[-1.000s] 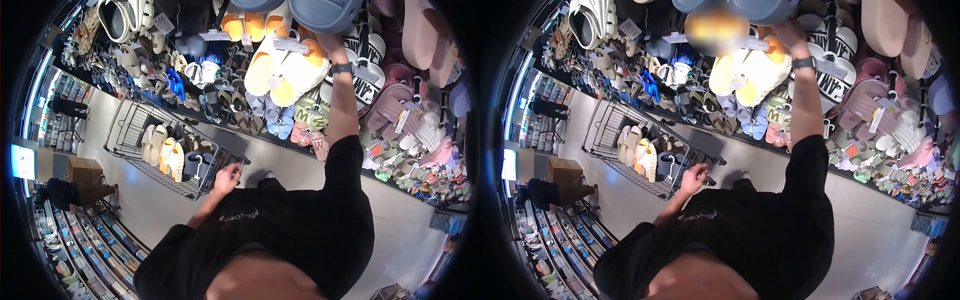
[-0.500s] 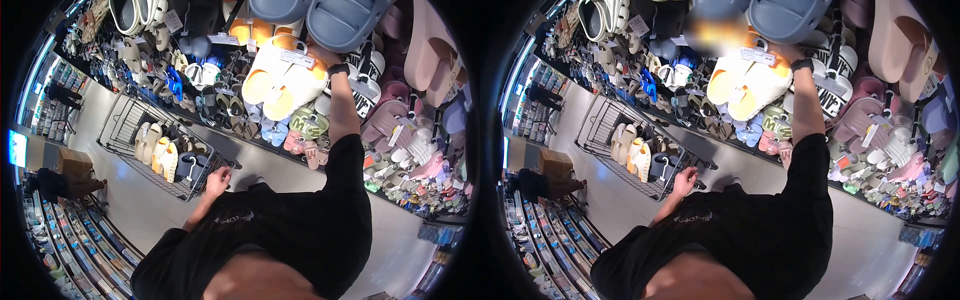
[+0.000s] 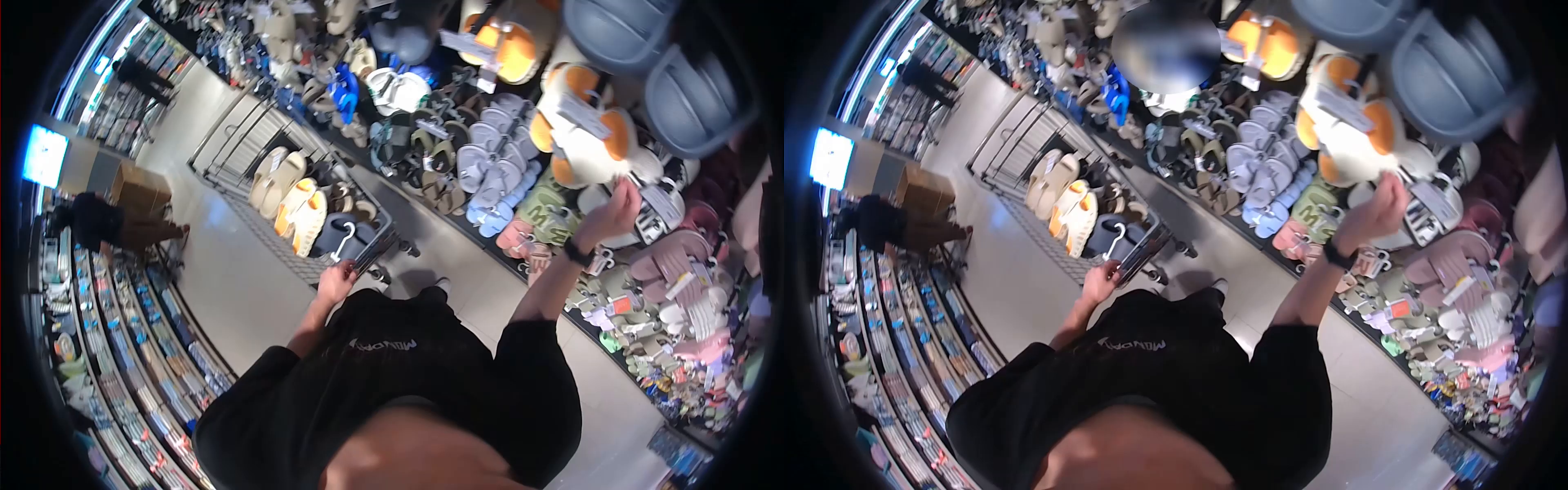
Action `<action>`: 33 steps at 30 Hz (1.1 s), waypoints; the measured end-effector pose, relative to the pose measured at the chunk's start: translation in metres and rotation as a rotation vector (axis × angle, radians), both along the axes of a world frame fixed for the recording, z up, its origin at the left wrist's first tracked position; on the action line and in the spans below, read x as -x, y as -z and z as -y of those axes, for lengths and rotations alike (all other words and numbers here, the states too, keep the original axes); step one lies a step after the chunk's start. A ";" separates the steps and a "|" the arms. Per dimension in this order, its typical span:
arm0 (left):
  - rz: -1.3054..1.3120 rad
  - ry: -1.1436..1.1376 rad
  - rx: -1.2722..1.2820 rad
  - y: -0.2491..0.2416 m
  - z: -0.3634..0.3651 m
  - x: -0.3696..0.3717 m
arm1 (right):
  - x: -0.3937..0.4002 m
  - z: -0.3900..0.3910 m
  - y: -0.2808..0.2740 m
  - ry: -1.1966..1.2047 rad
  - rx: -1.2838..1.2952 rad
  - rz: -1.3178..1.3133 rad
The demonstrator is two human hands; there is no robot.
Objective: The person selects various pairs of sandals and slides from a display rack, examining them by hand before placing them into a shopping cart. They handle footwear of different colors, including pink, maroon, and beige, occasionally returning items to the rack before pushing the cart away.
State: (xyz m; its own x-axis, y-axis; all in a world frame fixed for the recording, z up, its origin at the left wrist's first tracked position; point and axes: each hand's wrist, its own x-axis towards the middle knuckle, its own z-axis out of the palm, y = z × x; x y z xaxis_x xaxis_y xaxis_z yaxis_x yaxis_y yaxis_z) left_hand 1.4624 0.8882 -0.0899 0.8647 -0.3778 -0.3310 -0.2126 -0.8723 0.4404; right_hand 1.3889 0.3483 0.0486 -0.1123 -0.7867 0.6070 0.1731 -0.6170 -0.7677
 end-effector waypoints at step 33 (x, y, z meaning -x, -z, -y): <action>0.088 0.198 -0.157 0.105 -0.287 -0.330 | -0.042 -0.564 0.252 -0.540 -0.820 -1.292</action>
State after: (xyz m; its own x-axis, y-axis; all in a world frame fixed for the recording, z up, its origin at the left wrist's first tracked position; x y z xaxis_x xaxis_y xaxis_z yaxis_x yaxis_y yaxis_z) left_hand 1.7929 1.1754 -0.1951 0.8071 -0.4925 -0.3256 -0.4175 -0.8661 0.2750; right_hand 1.4309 0.9125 -0.2036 0.4945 -0.7057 -0.5074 -0.7645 -0.0754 -0.6402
